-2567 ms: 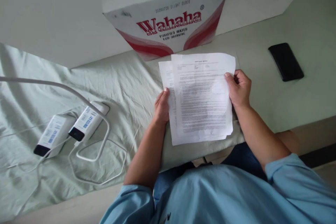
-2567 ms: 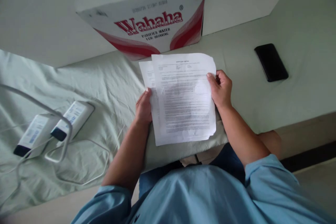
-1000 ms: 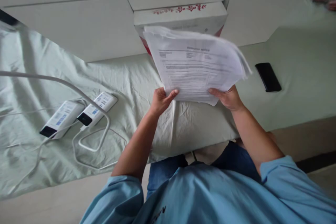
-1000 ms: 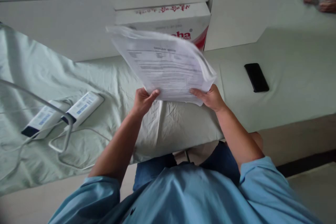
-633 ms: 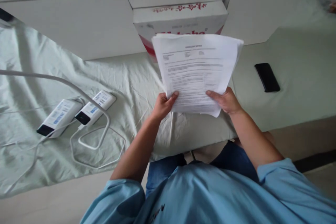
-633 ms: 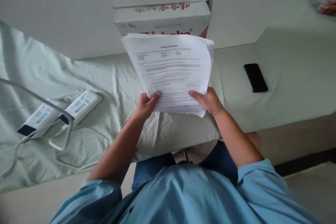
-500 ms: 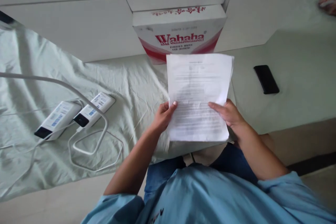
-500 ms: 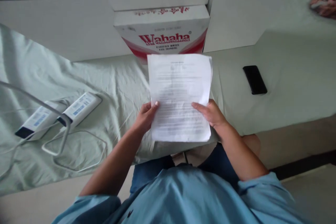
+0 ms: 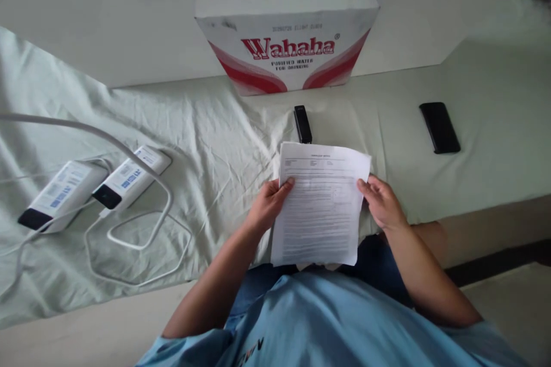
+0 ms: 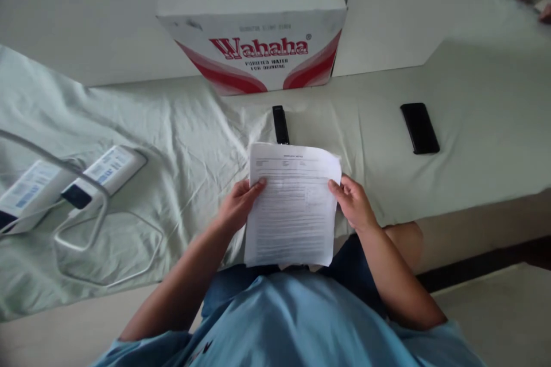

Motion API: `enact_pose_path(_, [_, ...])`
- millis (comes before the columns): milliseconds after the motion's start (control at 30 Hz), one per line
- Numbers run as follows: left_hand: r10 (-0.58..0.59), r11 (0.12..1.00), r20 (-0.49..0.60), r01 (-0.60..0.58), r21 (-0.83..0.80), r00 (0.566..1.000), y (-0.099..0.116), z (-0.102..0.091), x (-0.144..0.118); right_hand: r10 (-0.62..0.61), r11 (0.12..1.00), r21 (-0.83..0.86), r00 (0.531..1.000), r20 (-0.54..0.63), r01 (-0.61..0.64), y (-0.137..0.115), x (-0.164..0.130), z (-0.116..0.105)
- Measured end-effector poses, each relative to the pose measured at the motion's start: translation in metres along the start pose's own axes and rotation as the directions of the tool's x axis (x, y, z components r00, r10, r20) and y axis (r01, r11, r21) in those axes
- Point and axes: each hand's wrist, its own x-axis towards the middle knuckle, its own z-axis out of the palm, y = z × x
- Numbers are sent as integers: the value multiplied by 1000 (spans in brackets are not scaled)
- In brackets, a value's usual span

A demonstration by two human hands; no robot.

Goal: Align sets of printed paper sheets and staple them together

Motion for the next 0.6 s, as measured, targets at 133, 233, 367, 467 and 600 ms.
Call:
enact_pose_path(133, [-25,999,16,25,42,1000,-3,-2,-2,-117,993,-31,982,-151,114,1,28,4])
enact_pose_path(233, [-38,999,23,37,21,999,1,-5,2,-127,989,-100,974,-186,110,5,38,7])
enact_pose_path(367, [119,983,22,-114,-143,993,19,-9,17,-147,972,-204,980,-136,118,6,41,9])
enact_pose_path(467, [214,959,52,-200,-198,975,32,-10,33,-136,960,-258,986,-96,108,5,41,8])
enact_pose_path(600, [222,968,75,-210,-134,972,32,-8,48,-165,930,-344,983,-82,127,6,42,5])
